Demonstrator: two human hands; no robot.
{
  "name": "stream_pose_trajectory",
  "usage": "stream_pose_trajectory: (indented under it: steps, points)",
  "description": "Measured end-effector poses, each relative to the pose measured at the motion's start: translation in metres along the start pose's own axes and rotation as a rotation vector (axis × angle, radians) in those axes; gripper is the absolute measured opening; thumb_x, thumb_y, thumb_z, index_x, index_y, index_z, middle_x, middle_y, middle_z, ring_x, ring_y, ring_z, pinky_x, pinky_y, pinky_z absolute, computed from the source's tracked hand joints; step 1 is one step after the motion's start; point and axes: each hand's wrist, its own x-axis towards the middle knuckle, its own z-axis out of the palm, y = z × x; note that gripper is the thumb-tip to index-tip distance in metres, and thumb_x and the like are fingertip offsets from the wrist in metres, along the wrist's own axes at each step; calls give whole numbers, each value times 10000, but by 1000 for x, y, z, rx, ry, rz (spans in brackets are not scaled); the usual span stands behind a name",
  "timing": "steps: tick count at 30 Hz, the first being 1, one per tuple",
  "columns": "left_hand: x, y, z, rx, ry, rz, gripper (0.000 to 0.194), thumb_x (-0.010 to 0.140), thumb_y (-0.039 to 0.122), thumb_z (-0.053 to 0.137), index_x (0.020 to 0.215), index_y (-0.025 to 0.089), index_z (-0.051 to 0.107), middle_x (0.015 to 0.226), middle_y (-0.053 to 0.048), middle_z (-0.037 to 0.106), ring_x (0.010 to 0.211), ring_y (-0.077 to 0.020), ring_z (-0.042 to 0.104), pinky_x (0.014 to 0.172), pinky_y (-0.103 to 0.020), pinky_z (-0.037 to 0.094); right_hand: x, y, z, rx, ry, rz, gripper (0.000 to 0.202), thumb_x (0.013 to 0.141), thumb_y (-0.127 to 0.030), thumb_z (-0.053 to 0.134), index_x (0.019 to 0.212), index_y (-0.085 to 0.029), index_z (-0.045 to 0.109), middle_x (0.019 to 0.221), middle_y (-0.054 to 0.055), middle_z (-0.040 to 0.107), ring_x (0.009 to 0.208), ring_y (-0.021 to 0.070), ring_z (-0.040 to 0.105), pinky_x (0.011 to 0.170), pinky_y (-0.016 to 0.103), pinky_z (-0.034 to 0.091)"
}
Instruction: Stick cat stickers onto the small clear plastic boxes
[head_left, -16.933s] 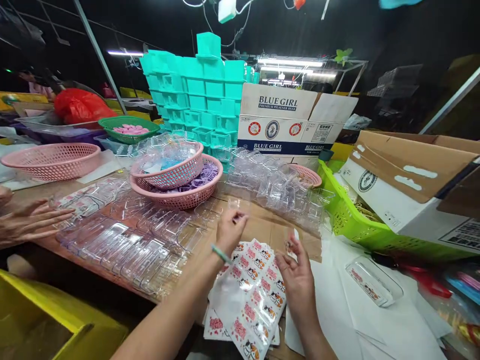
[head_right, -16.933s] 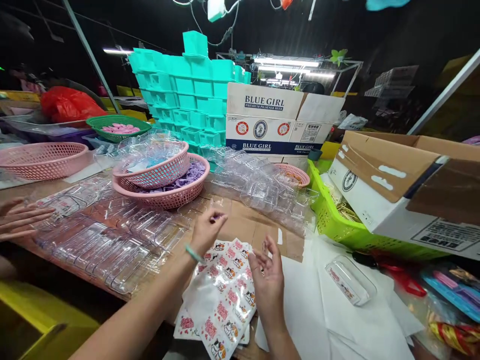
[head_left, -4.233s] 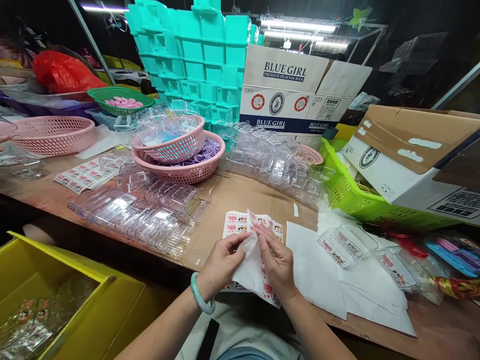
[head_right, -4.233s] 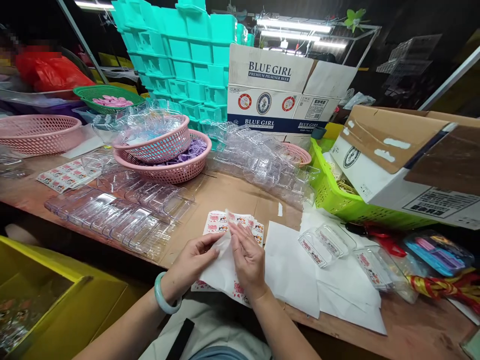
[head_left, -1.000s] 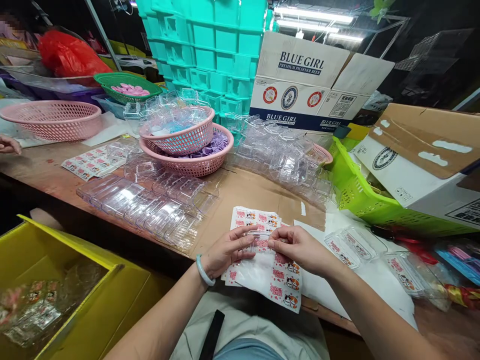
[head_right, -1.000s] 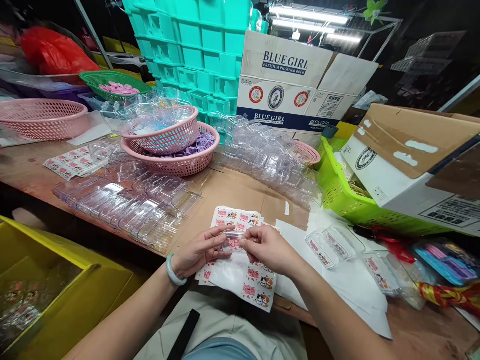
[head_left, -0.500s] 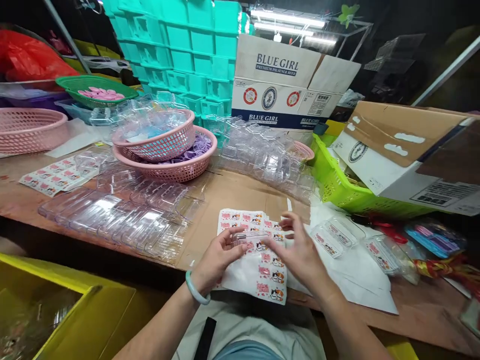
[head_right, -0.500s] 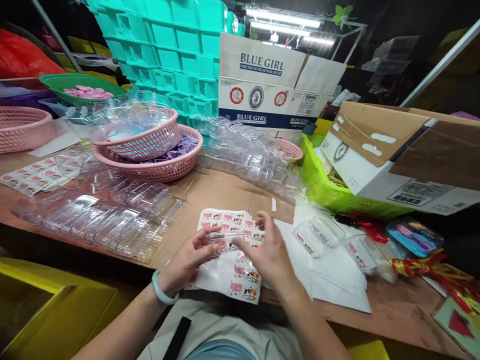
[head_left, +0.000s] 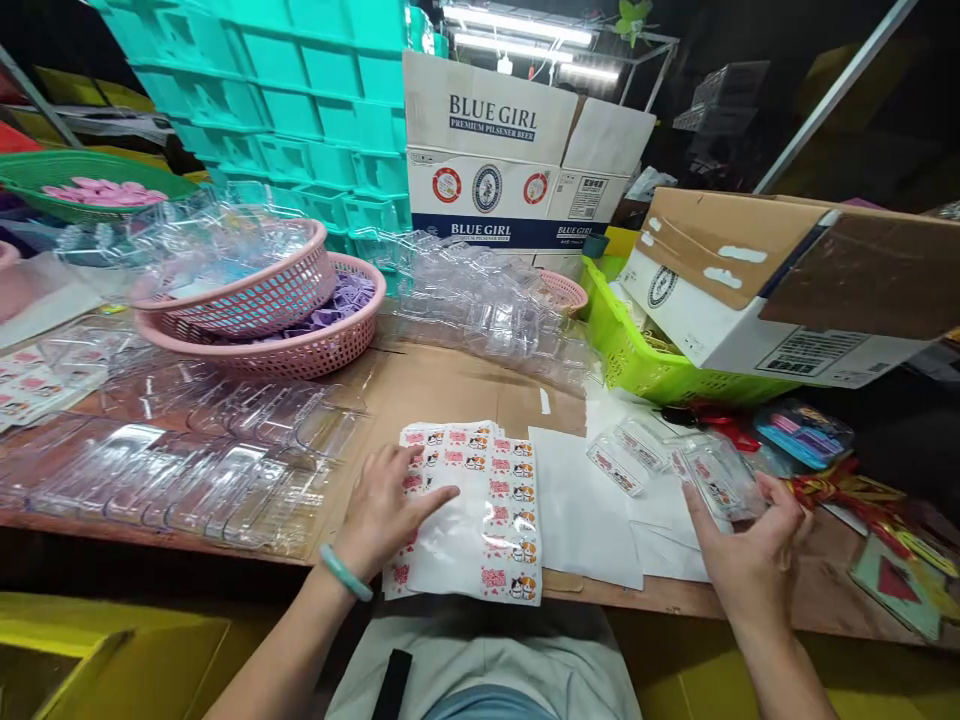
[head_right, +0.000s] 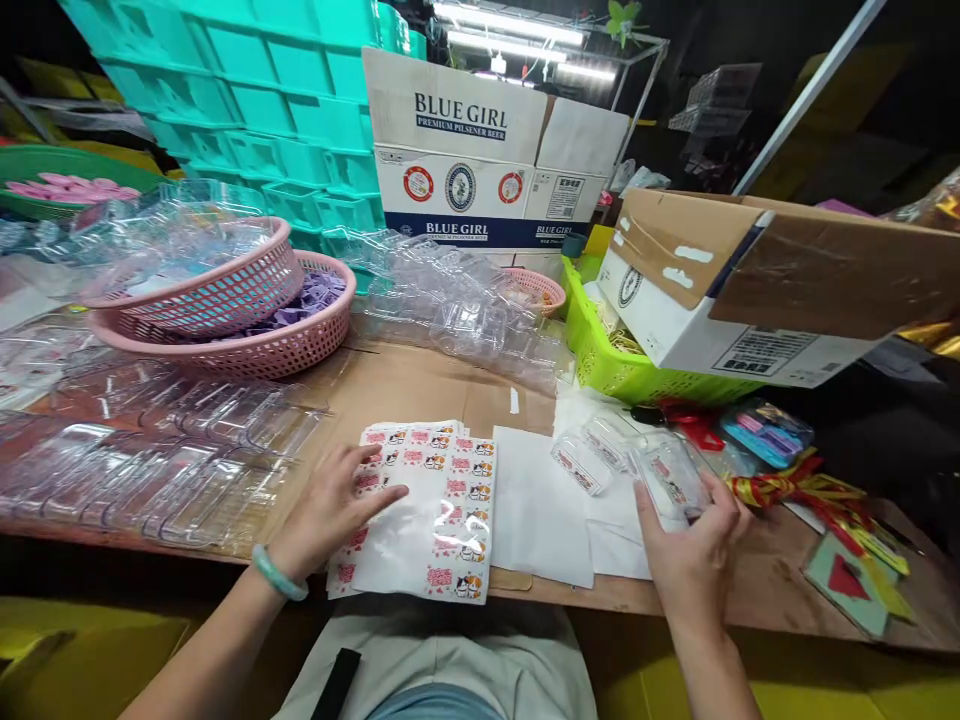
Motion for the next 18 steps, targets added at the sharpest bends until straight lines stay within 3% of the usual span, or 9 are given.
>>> stream_pose_trajectory:
  steps: [3,6,8,10,12,14,16,18]
  points:
    - [4,0,9,320,-8,28,554,656,541,711,1072,190,613,1033,-101,593,1029,-331,503,894,-487,368,-7,30,9,-191,49,-106,811,718,-500,702,1352,-107,383,1258,235,475,1265,415,390,991,608,381]
    - [9,3,16,349,-8,-4,291,741,410,654,923,188,605,997,-84,600,1002,-303,503,863,-466,343,-16,38,14,-241,45,-176,806,722,-502,705,1352,-115,386,1265,235,467,1254,423,405,1000,621,368]
    - [12,4,17,293,-16,-27,134,762,319,616,798,193,586,931,-62,606,972,-278,510,849,-439,336,-19,28,15,-261,99,-253,828,702,-477,741,1364,-137,379,1332,238,407,1296,431,352,1036,634,316]
    - [15,5,17,173,1,-44,57,758,223,575,719,191,548,843,-43,596,913,-243,522,826,-399,348,-21,4,18,-207,133,-337,777,716,-400,755,1361,-163,390,1364,226,379,1318,420,332,1055,631,296]
    - [14,8,16,-74,40,-67,37,736,165,560,746,191,536,783,-19,575,836,-200,532,788,-346,378,-25,-33,26,-37,45,-408,598,790,-299,698,1321,-200,442,1318,188,447,1292,376,397,1049,601,337]
    - [10,15,15,-443,7,-116,196,716,181,606,906,193,559,780,0,573,775,-170,545,740,-304,410,-32,-78,43,226,-210,-459,386,880,-229,573,1259,-253,502,1233,126,541,1228,306,492,1027,540,404]
    - [3,22,13,-824,-117,-199,409,682,239,691,1066,196,557,829,-8,609,772,-170,574,726,-297,438,-41,-118,65,401,-436,-503,397,910,-215,516,1302,-273,476,1307,105,527,1276,273,463,1056,504,400]
    - [-5,26,11,-1089,-258,-284,472,655,286,744,1087,181,586,874,-38,646,781,-185,600,738,-315,459,-48,-147,89,480,-622,-546,454,907,-245,533,1353,-274,449,1399,89,481,1345,275,389,1097,512,358]
